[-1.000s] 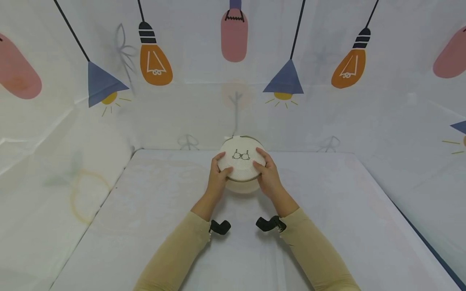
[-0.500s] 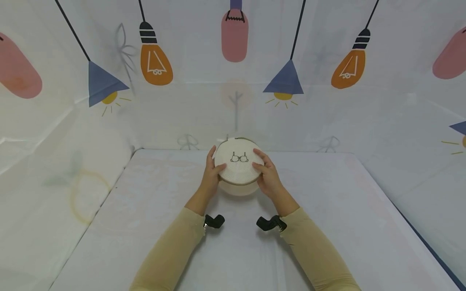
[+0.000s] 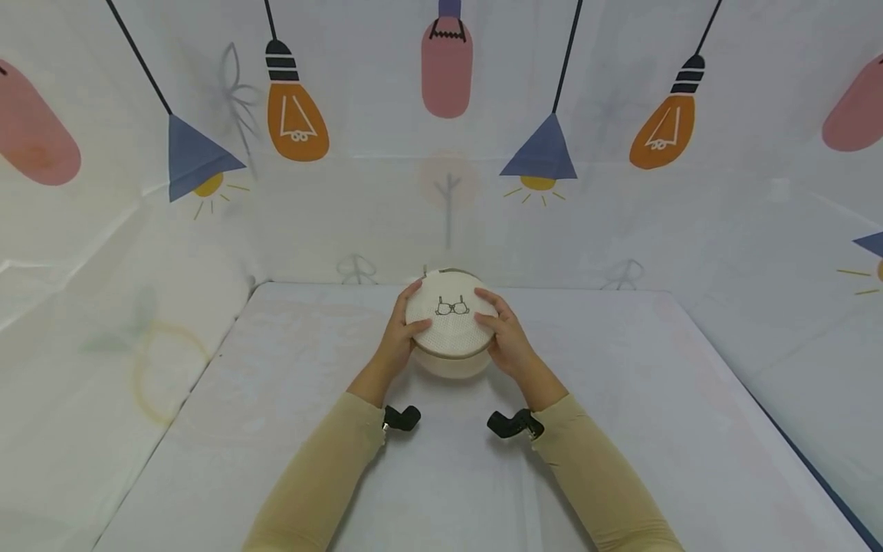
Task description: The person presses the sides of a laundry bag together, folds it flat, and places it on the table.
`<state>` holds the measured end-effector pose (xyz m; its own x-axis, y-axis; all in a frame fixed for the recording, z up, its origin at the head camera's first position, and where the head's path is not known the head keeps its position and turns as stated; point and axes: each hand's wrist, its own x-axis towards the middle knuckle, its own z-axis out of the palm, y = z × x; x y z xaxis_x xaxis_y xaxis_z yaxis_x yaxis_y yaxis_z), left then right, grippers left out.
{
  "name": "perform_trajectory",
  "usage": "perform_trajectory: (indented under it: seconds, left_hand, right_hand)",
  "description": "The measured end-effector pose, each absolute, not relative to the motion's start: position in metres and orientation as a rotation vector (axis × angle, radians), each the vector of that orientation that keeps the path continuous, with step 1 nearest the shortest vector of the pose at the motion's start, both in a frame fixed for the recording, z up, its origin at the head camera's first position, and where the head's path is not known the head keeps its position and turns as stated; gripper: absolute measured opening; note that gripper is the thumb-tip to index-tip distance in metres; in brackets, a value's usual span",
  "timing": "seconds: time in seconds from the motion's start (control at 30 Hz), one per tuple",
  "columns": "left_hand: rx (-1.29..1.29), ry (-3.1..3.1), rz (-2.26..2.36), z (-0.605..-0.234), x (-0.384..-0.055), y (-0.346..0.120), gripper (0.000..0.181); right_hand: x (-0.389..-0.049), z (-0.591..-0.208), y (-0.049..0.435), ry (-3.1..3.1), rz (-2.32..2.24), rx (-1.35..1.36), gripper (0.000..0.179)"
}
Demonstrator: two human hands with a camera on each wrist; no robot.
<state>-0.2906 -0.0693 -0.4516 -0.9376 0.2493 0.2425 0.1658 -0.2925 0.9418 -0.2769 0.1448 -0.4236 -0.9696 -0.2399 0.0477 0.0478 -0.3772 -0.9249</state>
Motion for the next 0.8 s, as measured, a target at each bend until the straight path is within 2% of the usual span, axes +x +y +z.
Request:
perform_trajectory:
  seconds: [0.37, 0.8]
  left_hand:
    - [0.489, 2.023, 2.424, -0.452, -0.286, -0.066, 0.063]
    - [0.502, 1.973, 2.387, -0.448, -0.284, -0.065, 0.061]
  right_hand:
    - [-0.281, -0.427, 0.149, 1.728, -2.384, -0.254, 0.054]
    - [-0.288, -0.427, 0.165, 1.804, -2.25, -0.354, 0.06]
